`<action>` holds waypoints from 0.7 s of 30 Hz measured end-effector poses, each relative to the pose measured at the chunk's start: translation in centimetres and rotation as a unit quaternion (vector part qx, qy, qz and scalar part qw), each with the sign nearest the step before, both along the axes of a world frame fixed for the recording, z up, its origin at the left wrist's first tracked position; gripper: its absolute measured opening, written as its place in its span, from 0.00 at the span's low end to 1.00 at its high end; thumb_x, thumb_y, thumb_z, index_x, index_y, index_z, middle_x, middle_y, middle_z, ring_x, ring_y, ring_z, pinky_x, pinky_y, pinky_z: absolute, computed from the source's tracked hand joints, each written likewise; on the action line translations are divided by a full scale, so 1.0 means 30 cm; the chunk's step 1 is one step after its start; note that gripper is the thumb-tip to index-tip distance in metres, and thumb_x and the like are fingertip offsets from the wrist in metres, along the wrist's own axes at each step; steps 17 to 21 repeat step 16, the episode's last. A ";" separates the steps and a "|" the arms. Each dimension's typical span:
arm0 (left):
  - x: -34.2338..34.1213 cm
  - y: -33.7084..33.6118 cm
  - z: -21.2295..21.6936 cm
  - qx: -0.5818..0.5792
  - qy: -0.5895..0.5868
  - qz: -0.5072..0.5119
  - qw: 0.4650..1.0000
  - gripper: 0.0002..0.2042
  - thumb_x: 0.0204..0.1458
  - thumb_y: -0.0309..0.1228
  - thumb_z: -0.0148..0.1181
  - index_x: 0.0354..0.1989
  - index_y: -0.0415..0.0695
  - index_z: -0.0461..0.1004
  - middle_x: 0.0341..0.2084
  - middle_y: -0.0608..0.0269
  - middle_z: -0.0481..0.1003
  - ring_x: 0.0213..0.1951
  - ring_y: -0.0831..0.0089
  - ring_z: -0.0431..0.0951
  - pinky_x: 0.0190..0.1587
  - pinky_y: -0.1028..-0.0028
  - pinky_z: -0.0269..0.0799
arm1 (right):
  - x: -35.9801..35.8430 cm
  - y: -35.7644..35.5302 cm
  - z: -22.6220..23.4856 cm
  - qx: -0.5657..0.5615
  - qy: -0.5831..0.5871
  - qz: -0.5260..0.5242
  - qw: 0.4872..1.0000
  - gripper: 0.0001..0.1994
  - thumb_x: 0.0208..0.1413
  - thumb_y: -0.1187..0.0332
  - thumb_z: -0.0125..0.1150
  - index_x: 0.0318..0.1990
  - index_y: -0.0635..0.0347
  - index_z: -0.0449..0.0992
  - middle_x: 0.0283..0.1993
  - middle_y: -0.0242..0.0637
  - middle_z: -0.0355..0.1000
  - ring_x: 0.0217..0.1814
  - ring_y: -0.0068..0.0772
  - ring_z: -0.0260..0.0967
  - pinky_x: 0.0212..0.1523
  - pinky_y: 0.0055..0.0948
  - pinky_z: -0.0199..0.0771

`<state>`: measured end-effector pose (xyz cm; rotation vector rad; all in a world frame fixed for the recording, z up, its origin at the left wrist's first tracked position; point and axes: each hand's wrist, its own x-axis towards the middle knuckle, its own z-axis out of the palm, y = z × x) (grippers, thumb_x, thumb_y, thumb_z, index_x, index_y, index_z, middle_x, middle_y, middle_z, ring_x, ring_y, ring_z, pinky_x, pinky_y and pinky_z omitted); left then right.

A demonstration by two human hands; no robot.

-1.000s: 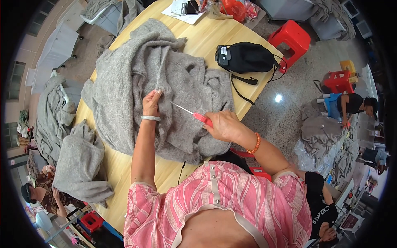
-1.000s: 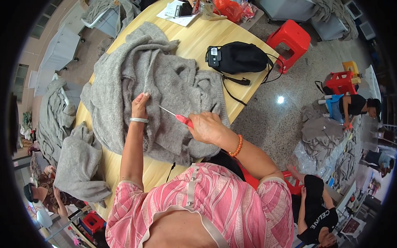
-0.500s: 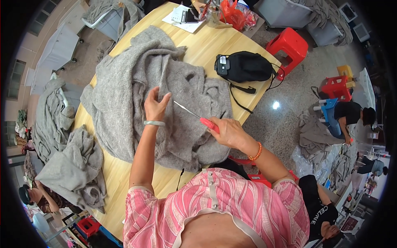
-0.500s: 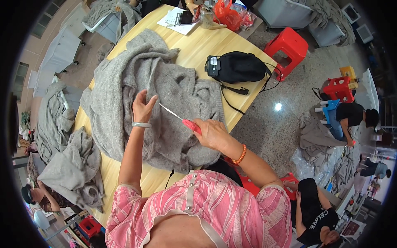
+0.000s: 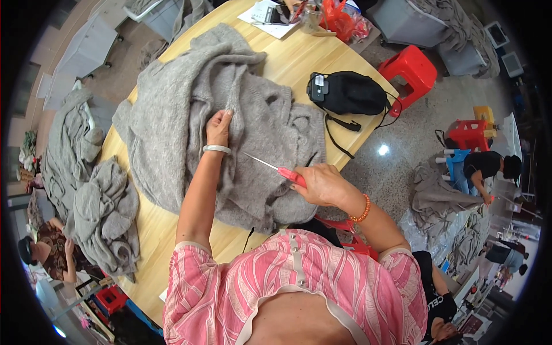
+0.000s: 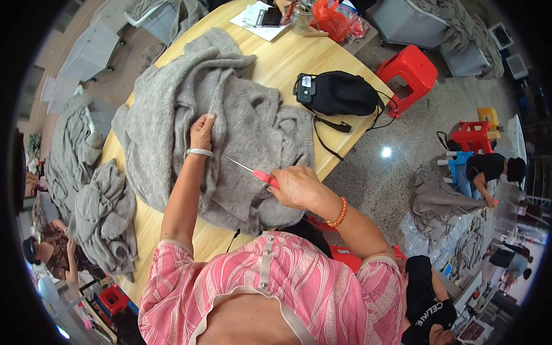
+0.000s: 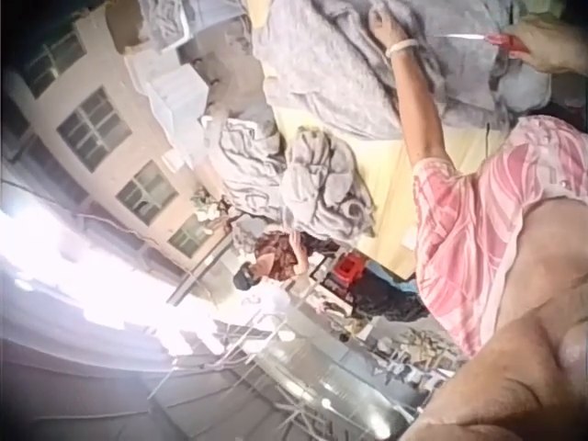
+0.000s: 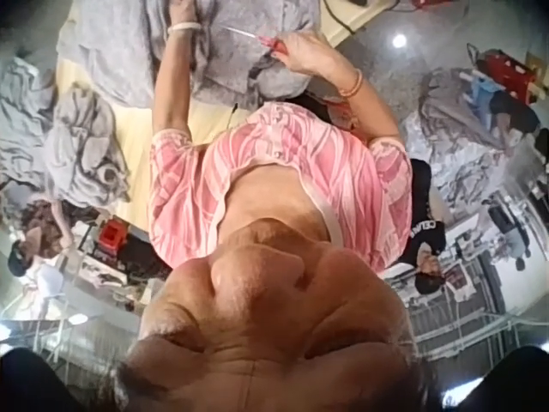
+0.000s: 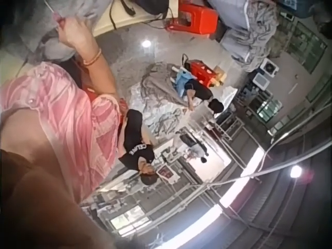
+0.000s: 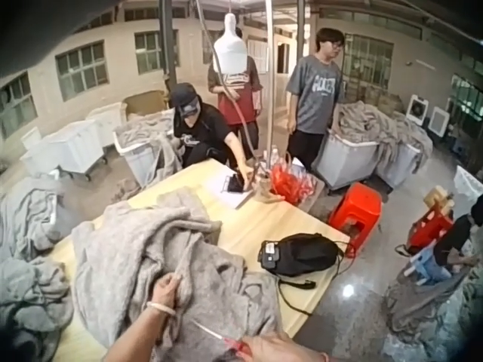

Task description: Trimming excess threads from knitted sweaters using scissors on a factory floor.

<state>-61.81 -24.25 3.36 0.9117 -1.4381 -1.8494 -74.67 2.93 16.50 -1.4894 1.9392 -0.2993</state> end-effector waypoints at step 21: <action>0.399 0.319 0.006 -0.078 -0.309 -0.049 0.946 0.30 0.44 0.39 0.67 0.57 0.48 0.64 0.53 0.51 0.67 0.56 0.62 0.64 0.58 0.61 0.55 | 0.114 0.112 -0.010 0.028 -0.011 0.085 0.996 0.16 0.51 0.56 0.58 0.42 0.57 0.72 0.30 0.51 0.74 0.36 0.56 0.73 0.43 0.52 0.69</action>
